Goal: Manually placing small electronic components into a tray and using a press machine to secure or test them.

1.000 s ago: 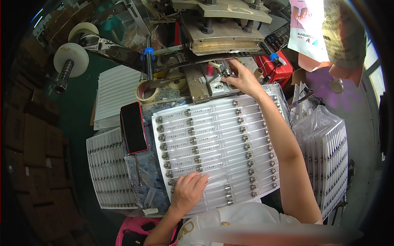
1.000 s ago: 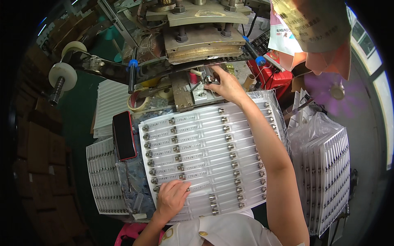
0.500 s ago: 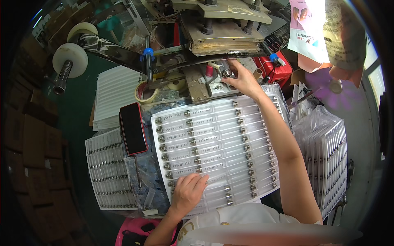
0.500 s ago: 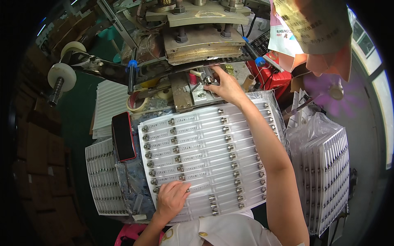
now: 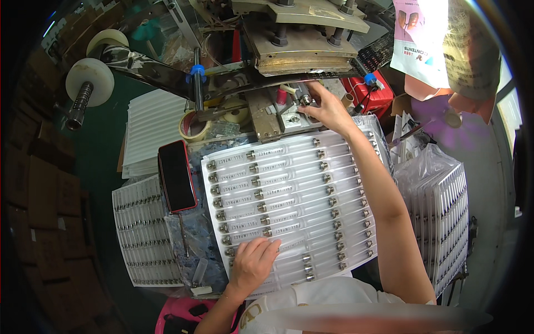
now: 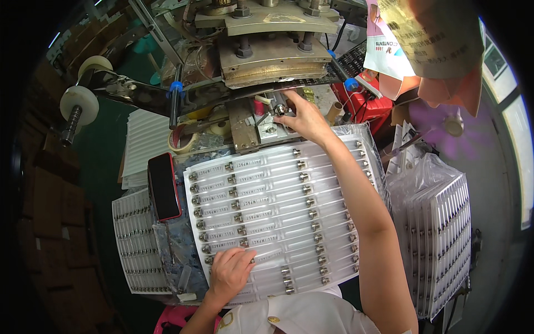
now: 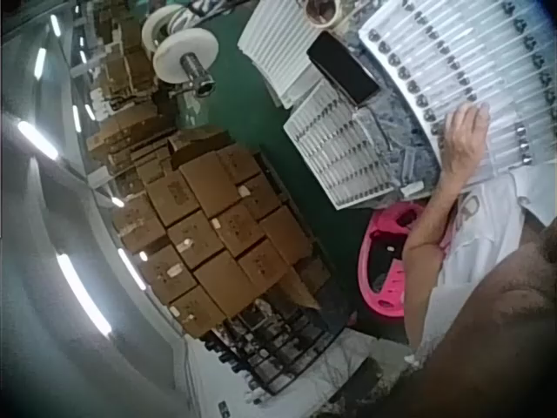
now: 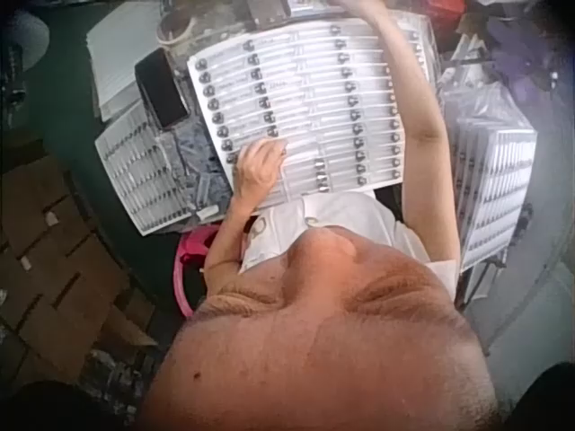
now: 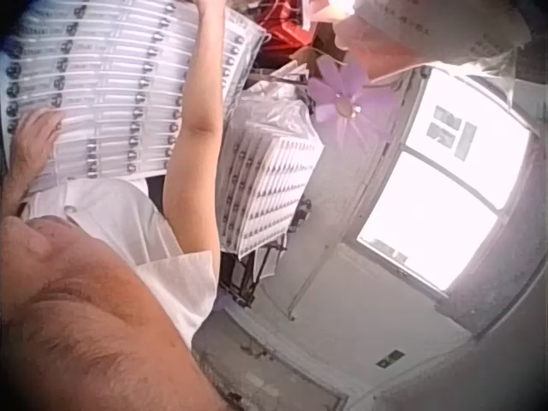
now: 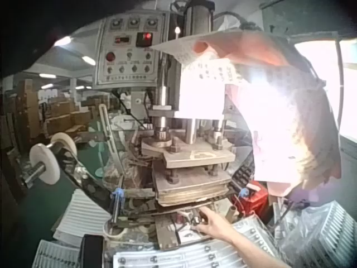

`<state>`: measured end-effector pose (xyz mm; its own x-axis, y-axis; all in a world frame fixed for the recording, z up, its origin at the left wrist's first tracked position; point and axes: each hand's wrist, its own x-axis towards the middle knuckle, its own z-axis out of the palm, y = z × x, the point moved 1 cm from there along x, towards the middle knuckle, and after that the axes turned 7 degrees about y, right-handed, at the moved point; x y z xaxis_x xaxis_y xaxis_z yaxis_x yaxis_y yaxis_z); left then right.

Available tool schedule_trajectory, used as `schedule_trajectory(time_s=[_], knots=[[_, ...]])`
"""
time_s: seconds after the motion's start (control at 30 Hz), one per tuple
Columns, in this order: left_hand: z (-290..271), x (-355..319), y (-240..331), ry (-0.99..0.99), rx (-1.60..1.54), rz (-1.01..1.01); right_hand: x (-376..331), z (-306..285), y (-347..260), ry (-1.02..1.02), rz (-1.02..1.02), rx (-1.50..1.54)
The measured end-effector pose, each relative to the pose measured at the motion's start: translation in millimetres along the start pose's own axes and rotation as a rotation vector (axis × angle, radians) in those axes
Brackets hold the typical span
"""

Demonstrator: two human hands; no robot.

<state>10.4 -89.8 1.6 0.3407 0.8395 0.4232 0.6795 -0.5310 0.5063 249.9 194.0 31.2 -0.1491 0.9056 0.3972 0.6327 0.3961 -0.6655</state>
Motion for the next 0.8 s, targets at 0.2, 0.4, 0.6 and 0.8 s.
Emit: schedule_trajectory(time_s=[0.2, 0.4, 0.6, 0.8], knots=[[-0.2, 0.3, -0.4, 0.000, -0.009, -0.001, 1.5, -0.4, 1.6, -0.032, 0.036, -0.012], [-0.4, 0.2, -0.2, -0.005, -0.016, -0.006, 1.8, -2.0, -0.9, -0.036, 0.018, 0.014], [-0.5, -1.2, -1.0, -0.007, -0.015, -0.007, 1.4, -4.5, -11.3, -0.087, 0.084, -0.026], [-0.8, -1.1, -0.5, -0.014, -0.015, -0.010, 1.8, -6.7, -11.9, -0.119, 0.087, -0.012]])
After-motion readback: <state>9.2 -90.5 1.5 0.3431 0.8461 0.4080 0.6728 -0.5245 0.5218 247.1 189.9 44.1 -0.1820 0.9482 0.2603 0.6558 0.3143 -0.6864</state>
